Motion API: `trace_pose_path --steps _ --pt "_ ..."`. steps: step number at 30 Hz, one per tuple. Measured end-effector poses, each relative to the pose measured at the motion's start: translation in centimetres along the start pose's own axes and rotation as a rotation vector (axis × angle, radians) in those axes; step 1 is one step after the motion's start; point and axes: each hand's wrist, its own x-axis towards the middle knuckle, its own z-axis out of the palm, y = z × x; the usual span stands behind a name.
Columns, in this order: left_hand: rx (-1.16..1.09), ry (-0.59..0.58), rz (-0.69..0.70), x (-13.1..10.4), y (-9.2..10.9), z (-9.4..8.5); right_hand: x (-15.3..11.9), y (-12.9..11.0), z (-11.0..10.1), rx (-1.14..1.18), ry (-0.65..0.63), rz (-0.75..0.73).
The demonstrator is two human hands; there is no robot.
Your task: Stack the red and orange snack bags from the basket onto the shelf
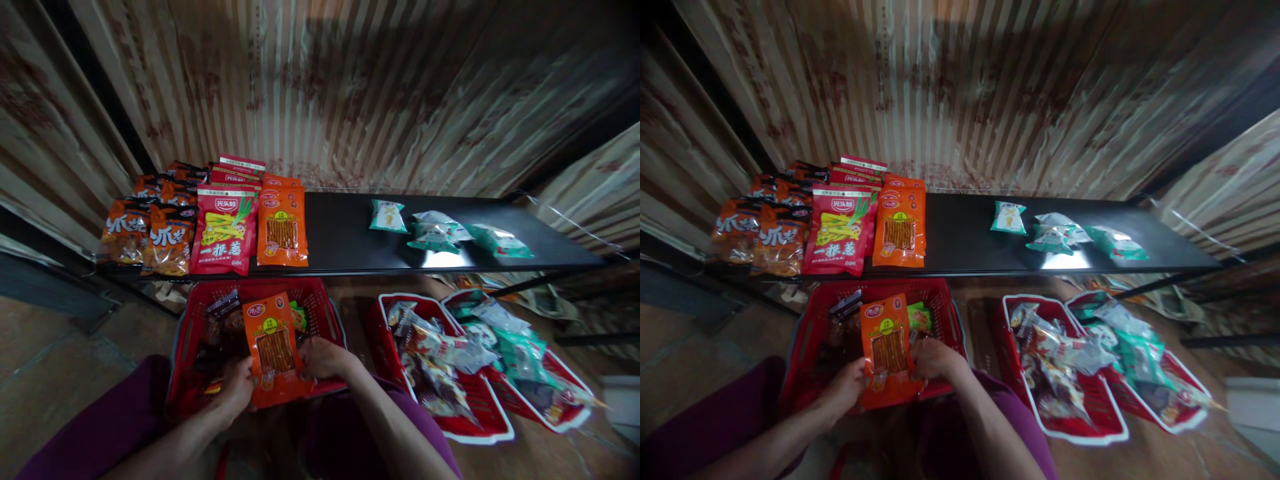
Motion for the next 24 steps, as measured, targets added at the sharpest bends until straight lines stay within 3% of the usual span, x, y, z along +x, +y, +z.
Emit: trace_pose_path --steps 5,8,13,16,19,21,24 --pt "-0.012 0.054 0.224 -2.5 0.6 0.7 -4.1 0.3 0.5 0.249 0.105 0.001" --pt "0.024 0.078 0.34 -3.5 2.5 0.1 -6.0 0.4 0.6 0.405 0.229 -0.048" --pt "0.16 0.217 0.502 -3.7 9.9 -1.7 -6.7 -0.2 -2.5 0.537 0.585 -0.158" --pt "0.299 0.366 0.6 -2.7 15.6 -2.4 -5.2 -0.1 -5.8 0.629 0.741 -0.229" --pt "0.401 0.492 0.67 -0.8 20.4 -2.8 -2.9 0.4 -9.2 0.674 0.855 -0.202" --pt "0.435 0.547 0.72 0.6 22.6 -3.0 -1.4 0.7 -11.3 0.639 0.92 -0.16" --pt "0.515 0.598 0.734 2.4 24.4 -2.9 0.3 1.0 -13.7 0.567 0.963 -0.073"
